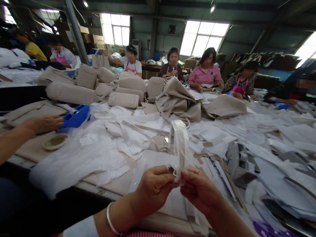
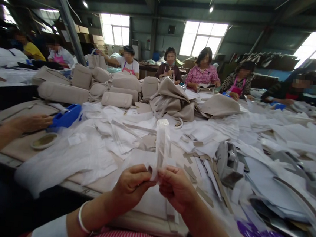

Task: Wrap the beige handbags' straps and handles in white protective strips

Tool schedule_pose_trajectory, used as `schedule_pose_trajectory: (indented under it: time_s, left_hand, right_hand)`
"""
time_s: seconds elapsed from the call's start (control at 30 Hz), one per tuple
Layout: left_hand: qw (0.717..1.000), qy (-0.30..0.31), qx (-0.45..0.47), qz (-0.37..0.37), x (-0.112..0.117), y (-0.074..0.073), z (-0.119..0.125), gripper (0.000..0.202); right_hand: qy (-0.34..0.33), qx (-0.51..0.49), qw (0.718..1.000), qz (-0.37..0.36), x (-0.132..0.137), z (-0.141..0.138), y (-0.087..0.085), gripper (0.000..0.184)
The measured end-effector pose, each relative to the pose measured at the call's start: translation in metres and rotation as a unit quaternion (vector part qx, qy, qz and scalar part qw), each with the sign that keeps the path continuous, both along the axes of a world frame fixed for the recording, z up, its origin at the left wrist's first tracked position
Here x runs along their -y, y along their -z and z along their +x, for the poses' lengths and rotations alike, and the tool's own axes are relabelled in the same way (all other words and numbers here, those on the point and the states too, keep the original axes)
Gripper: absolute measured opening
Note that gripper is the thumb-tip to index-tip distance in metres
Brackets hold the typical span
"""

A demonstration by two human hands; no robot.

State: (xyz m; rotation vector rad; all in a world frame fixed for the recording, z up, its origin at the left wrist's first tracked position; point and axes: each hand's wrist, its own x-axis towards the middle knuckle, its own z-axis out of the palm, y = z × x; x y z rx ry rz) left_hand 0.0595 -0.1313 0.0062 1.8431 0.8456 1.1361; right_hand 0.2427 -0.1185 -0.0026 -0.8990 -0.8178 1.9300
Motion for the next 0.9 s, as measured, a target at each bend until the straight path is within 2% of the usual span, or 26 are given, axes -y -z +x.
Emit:
schedule_pose_trajectory:
  time_s: [0.07, 0.1, 0.17, 0.2, 0.23, 0.3, 0.33, 0.37, 0.4, 0.43, 0.47, 0.5, 0.57, 0.63, 0.67, 0.73, 0.8, 0.87, 0.9]
  left_hand:
    - [1.000, 0.013, -0.012, 0.004, 0.000, 0.000, -0.001, 0.021]
    - [1.000, 0.016, -0.009, -0.017, 0.000, 0.001, -0.001, 0.018]
    - [0.990, 0.032, 0.034, -0.132, -0.003, 0.002, -0.002, 0.018]
    - [0.971, 0.044, 0.076, -0.221, -0.005, 0.003, -0.002, 0.025]
    - [0.939, 0.059, 0.126, -0.315, -0.006, 0.004, -0.002, 0.033]
    - [0.859, 0.074, 0.219, -0.456, -0.010, 0.006, 0.000, 0.042]
    - [0.832, 0.064, 0.252, -0.490, -0.011, 0.007, 0.002, 0.044]
    - [0.822, 0.049, 0.271, -0.499, -0.011, 0.007, 0.004, 0.043]
    - [0.826, 0.034, 0.273, -0.491, -0.011, 0.007, 0.006, 0.041]
    - [0.844, 0.017, 0.263, -0.466, -0.011, 0.006, 0.007, 0.038]
    - [0.873, 0.002, 0.239, -0.425, -0.010, 0.005, 0.007, 0.034]
    - [0.908, -0.012, 0.201, -0.367, -0.009, 0.003, 0.006, 0.030]
    - [0.969, -0.037, 0.109, -0.220, -0.005, 0.000, 0.004, 0.020]
    - [0.995, -0.035, 0.024, -0.090, -0.001, -0.003, 0.000, 0.018]
    - [0.999, -0.019, -0.008, -0.048, 0.000, -0.003, -0.001, 0.020]
    - [0.998, 0.017, -0.055, -0.003, 0.002, -0.003, -0.003, 0.024]
    - [0.997, 0.031, -0.073, 0.009, 0.003, -0.003, -0.004, 0.025]
    - [0.998, 0.026, -0.051, -0.025, 0.002, -0.001, -0.004, 0.020]
    - [0.996, 0.029, -0.022, -0.076, 0.000, -0.001, -0.004, 0.018]
  right_hand:
    - [0.013, 0.018, 1.000, 0.011, 0.002, -0.004, -0.002, 0.037]
    - [0.015, 0.044, 0.998, 0.034, 0.003, -0.005, -0.003, 0.034]
    - [0.024, 0.142, 0.981, 0.132, 0.007, -0.005, -0.005, 0.030]
    - [0.033, 0.208, 0.957, 0.200, 0.009, -0.005, -0.005, 0.028]
    - [0.042, 0.274, 0.920, 0.276, 0.011, -0.005, -0.004, 0.026]
    - [0.047, 0.381, 0.825, 0.414, 0.015, -0.004, -0.002, 0.022]
    - [0.046, 0.415, 0.781, 0.464, 0.016, -0.004, 0.000, 0.021]
    - [0.045, 0.437, 0.748, 0.498, 0.017, -0.004, 0.002, 0.020]
    - [0.042, 0.449, 0.730, 0.514, 0.017, -0.004, 0.003, 0.020]
    - [0.043, 0.450, 0.729, 0.514, 0.017, -0.003, 0.003, 0.020]
    - [0.043, 0.441, 0.746, 0.498, 0.017, -0.002, 0.003, 0.020]
    - [0.038, 0.419, 0.778, 0.467, 0.016, 0.000, 0.002, 0.020]
    - [0.009, 0.339, 0.866, 0.368, 0.014, 0.004, -0.002, 0.023]
    - [-0.021, 0.231, 0.943, 0.239, 0.011, 0.007, -0.004, 0.031]
    - [-0.032, 0.177, 0.968, 0.175, 0.010, 0.007, -0.005, 0.034]
    - [-0.035, 0.092, 0.992, 0.074, 0.008, 0.006, -0.004, 0.036]
    - [-0.016, 0.053, 0.998, 0.030, 0.009, 0.004, -0.003, 0.035]
    - [0.001, 0.077, 0.996, 0.054, 0.011, 0.000, -0.003, 0.029]
    - [0.008, 0.122, 0.988, 0.099, 0.012, -0.001, -0.003, 0.026]
